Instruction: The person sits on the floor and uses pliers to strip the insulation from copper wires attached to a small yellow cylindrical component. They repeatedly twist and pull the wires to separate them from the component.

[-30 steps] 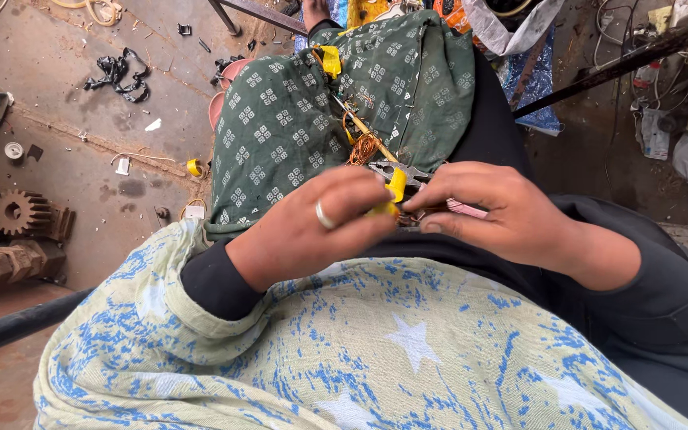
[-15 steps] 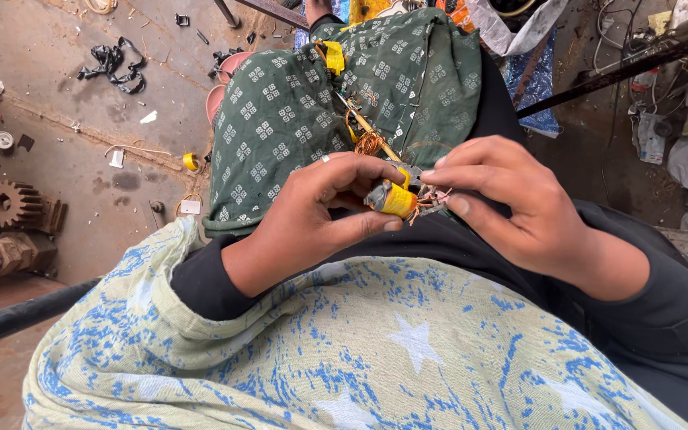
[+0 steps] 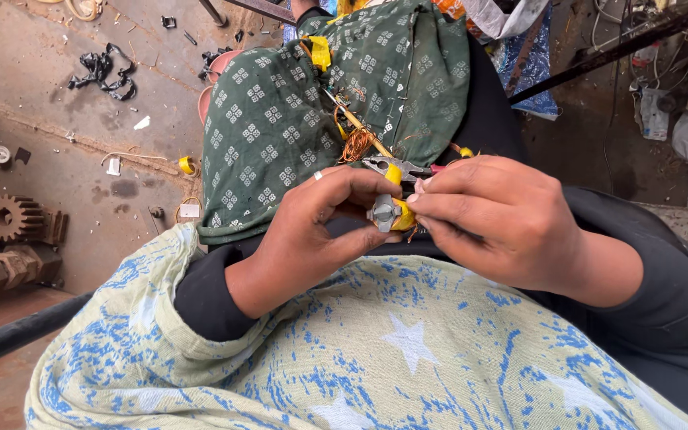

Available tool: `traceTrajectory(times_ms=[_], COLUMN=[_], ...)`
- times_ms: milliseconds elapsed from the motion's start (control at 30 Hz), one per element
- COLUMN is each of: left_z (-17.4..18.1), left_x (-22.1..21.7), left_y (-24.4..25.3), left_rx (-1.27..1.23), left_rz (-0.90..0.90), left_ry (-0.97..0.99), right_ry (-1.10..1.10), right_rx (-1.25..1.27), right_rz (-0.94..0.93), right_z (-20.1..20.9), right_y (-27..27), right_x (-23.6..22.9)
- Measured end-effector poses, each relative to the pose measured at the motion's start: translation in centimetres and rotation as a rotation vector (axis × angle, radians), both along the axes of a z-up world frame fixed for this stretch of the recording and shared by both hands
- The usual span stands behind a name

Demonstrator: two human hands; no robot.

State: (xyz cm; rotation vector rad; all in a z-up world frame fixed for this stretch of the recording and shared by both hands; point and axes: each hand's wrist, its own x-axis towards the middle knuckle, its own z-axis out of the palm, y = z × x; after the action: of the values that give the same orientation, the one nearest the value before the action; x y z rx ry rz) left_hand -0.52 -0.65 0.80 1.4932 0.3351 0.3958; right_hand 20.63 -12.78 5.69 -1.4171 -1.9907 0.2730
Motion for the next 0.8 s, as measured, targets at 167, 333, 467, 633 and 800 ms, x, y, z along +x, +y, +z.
traceTrajectory(times_ms=[167, 333, 467, 633, 800], left_z=[0.4, 0.4, 0.3, 0.3, 1.0], left_x=[-0.2, -0.3, -0.3, -0.6, -0.5], left_y=[0.0, -0.1, -0.1, 0.3, 0.6], left_rx=[0.257, 0.360, 0.429, 0.530, 0.429], left_rz=[0.023, 0.046, 0.082, 0.086, 0.064], left_ry=[0.042, 0.013, 0.021, -0.008, 0.002], right_ry=[-0.030, -0.055, -0.074, -0.071, 0.161], right_rx=[0.002, 0.002, 0.030, 0.035, -0.164], right_rz=[-0.018, -0.035, -0.065, -0.103, -0.081], right_z=[0.1, -0.1, -0.5, -1.3, -0.4], right_y=[0.0, 0.1, 0.3, 0.7, 1.0], right_x=[-0.5, -1.1, -1.6, -2.0, -0.8])
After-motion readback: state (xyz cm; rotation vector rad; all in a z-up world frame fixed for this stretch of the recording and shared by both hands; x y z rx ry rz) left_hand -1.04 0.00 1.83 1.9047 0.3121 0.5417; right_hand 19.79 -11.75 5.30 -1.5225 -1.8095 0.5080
